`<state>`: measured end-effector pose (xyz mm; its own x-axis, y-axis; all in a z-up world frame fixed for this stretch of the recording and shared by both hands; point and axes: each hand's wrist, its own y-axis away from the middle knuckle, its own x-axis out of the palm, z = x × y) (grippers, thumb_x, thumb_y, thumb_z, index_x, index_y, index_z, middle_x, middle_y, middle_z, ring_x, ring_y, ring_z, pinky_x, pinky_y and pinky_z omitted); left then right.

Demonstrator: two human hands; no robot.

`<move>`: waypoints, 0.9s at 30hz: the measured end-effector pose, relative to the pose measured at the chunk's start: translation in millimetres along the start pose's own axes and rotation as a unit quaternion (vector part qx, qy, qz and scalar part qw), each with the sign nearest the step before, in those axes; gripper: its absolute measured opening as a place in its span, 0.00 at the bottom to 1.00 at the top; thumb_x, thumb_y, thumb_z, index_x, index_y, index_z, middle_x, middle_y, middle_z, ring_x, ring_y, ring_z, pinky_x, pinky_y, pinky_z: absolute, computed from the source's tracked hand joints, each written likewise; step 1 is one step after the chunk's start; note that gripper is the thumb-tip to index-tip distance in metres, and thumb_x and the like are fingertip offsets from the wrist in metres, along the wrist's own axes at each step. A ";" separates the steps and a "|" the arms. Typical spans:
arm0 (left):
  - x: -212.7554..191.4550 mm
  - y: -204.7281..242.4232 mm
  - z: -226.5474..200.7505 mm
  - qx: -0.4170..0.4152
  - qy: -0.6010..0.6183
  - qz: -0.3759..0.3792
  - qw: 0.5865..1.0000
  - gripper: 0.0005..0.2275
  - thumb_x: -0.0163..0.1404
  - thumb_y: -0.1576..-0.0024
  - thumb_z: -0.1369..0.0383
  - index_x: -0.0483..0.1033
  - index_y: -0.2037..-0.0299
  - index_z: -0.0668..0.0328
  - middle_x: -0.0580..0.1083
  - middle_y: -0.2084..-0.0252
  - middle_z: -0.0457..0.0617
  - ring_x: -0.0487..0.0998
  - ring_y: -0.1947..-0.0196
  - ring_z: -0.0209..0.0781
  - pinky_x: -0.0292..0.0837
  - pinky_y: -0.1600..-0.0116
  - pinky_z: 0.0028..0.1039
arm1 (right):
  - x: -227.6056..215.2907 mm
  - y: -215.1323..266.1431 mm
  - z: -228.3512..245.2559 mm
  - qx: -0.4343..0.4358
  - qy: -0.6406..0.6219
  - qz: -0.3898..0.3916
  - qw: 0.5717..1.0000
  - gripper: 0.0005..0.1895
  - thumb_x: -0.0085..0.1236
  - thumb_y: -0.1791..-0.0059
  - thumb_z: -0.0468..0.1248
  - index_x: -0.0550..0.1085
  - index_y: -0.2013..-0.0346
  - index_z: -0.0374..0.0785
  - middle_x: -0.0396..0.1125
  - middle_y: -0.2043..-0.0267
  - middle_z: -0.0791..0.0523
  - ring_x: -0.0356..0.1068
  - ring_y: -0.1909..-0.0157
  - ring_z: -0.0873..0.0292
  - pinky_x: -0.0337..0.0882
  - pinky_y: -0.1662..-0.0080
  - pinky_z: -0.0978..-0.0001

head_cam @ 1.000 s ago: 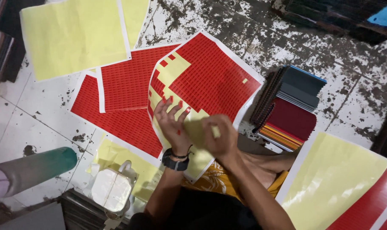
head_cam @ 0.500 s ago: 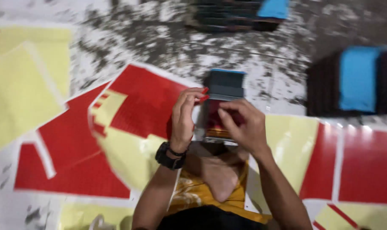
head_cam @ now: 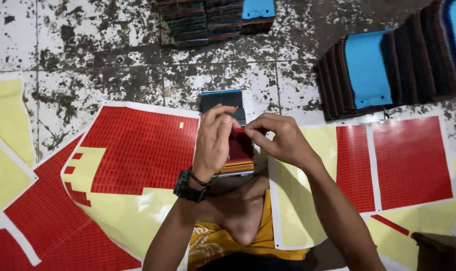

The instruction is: The person sits on the floor and assembles notebooks by hand. They peel red adhesive strips from a backing sheet and apply them to the spine of a stack of blue notebook covers. The person repeats this process, handling multiple adhesive strips and notebook covers.

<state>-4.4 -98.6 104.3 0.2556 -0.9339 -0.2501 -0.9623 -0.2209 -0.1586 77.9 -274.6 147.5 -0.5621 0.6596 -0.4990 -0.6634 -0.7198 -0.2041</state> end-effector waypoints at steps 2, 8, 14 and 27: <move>-2.6 -1.0 -0.8 -0.010 -0.006 -0.004 1.000 0.20 0.32 0.31 0.59 0.76 0.65 0.58 0.71 0.45 0.58 0.62 0.32 0.67 0.50 0.30 0.54 | 4.0 -1.7 -5.7 0.001 0.000 0.007 1.000 0.05 0.60 0.49 0.30 0.81 0.61 0.31 0.75 0.69 0.46 0.75 0.70 0.49 0.75 0.66 0.59; -21.9 -7.4 21.4 -0.022 -0.076 -0.072 0.994 0.16 0.37 0.33 0.60 0.75 0.49 0.58 0.68 0.40 0.60 0.56 0.31 0.71 0.40 0.30 0.64 | 13.6 -21.7 -51.2 -0.004 0.091 -0.015 0.996 0.05 0.59 0.47 0.30 0.79 0.57 0.34 0.72 0.66 0.48 0.74 0.65 0.47 0.74 0.63 0.59; -56.5 -22.0 91.1 0.029 -0.271 -0.133 0.953 0.09 0.51 0.44 0.72 0.80 0.57 0.49 0.72 0.46 0.51 0.63 0.33 0.66 0.46 0.35 0.71 | 47.7 -75.8 -69.1 -0.003 0.168 0.036 0.985 0.03 0.60 0.48 0.29 0.80 0.61 0.33 0.71 0.68 0.48 0.74 0.66 0.45 0.74 0.62 0.56; -57.9 -28.6 101.9 0.049 -0.424 -0.087 0.900 0.10 0.57 0.46 0.75 0.84 0.64 0.40 0.70 0.36 0.49 0.46 0.23 0.54 0.22 0.31 0.73 | 83.1 -98.8 -125.6 0.108 0.073 0.086 0.988 0.05 0.61 0.48 0.35 0.82 0.59 0.41 0.74 0.75 0.51 0.72 0.71 0.54 0.70 0.65 0.59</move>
<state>17.9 -9.5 26.0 0.4215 -0.3279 -0.8455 -0.8982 -0.2790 -0.3396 158.9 -175.9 20.4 -0.6086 0.4824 -0.6300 -0.6637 -0.7447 0.0709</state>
